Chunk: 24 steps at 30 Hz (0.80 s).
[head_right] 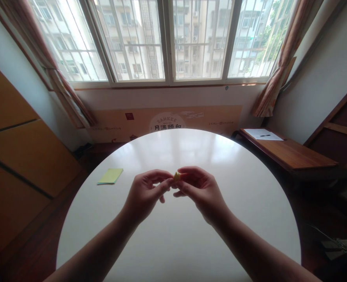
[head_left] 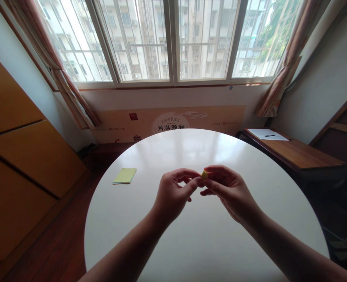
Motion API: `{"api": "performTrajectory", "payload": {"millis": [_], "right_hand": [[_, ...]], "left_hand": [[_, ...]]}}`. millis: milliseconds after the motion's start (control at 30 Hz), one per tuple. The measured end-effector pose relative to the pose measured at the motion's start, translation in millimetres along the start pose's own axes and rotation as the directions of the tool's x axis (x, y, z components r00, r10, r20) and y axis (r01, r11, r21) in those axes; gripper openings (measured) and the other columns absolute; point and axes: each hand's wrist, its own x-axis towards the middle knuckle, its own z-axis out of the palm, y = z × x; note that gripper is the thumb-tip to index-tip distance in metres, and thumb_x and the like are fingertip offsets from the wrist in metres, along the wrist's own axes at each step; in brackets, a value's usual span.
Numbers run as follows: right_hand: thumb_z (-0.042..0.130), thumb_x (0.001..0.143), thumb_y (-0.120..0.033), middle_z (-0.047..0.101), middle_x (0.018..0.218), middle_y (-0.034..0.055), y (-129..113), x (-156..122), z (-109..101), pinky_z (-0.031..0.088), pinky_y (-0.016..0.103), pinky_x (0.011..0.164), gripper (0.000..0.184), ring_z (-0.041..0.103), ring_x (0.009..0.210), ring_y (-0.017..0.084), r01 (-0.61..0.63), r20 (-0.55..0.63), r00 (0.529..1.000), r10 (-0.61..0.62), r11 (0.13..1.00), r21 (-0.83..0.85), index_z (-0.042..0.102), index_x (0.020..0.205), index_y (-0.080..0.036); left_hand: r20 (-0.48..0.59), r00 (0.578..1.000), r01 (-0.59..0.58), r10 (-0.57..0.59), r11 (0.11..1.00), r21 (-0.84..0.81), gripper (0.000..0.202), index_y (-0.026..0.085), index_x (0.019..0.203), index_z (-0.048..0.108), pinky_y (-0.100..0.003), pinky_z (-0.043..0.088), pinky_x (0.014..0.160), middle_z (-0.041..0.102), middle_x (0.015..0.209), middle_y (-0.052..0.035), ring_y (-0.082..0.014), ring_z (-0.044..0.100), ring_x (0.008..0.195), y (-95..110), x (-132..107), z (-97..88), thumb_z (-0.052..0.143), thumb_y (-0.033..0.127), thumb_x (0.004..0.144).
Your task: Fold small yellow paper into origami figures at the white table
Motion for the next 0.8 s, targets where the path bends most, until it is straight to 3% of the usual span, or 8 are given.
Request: {"api": "performTrajectory", "payload": {"millis": [167,333,500,667,800], "right_hand": [[0.084,0.073,-0.028,0.076,0.092,0.0053,-1.7,-0.4,-1.8,0.063,0.032,0.067,0.029,0.073,0.083,0.022,-0.088,0.035,0.995,0.089,0.996,-0.015,0.073,0.1,-0.022],[0.083,0.075,-0.03,0.075,0.086,0.0063,-3.8,1.2,-2.7,0.062,0.029,0.066,0.027,0.071,0.075,0.018,-0.205,0.076,0.975,0.207,0.978,-0.032,0.076,0.099,-0.018],[0.082,0.076,-0.035,0.072,0.076,0.0045,-3.9,1.7,-2.4,0.06,0.025,0.061,0.022,0.07,0.072,0.016,-0.309,0.091,0.947,0.307,0.951,0.007,0.076,0.087,-0.017],[0.081,0.077,-0.034,0.071,0.073,0.004,-4.0,1.6,-1.8,0.059,0.023,0.058,0.021,0.068,0.069,0.015,-0.27,0.073,0.961,0.268,0.963,0.025,0.075,0.084,-0.016],[0.081,0.078,-0.035,0.07,0.071,0.0038,-3.9,1.8,-1.1,0.059,0.023,0.055,0.021,0.067,0.066,0.015,-0.223,0.056,0.973,0.222,0.975,-0.004,0.074,0.082,-0.015]], "left_hand": [[0.053,0.989,0.147,-0.139,0.97,-0.195,0.018,0.013,0.077,0.071,-0.016,0.045,0.038,0.067,0.066,-0.0037,-0.0128,0.06,0.058,0.1,4.1,-1.2,0.075,0.031,0.076],[0.088,0.967,0.255,-0.24,0.93,-0.263,0.02,0.014,0.075,0.07,-0.014,0.04,0.036,0.06,0.058,0.001,-0.0077,0.051,0.048,-1.8,6.3,-1.7,0.077,0.034,0.075],[0.088,0.964,0.265,-0.251,0.928,-0.263,0.02,0.014,0.077,0.071,-0.015,0.04,0.037,0.058,0.056,0.0024,-0.0067,0.048,0.045,-1.1,6.7,-1.9,0.078,0.033,0.074],[0.121,0.97,0.232,-0.211,0.954,-0.193,0.026,0.012,0.088,0.072,-0.016,0.045,0.039,0.066,0.07,-0.0033,-0.011,0.057,0.056,-1.2,5.3,-1.2,0.076,0.035,0.076],[0.12,0.978,0.182,-0.169,0.977,-0.109,0.026,0.01,0.088,0.072,-0.018,0.047,0.04,0.069,0.069,-0.0052,-0.0116,0.058,0.055,-2.6,3.2,0.0,0.075,0.033,0.077]]}}
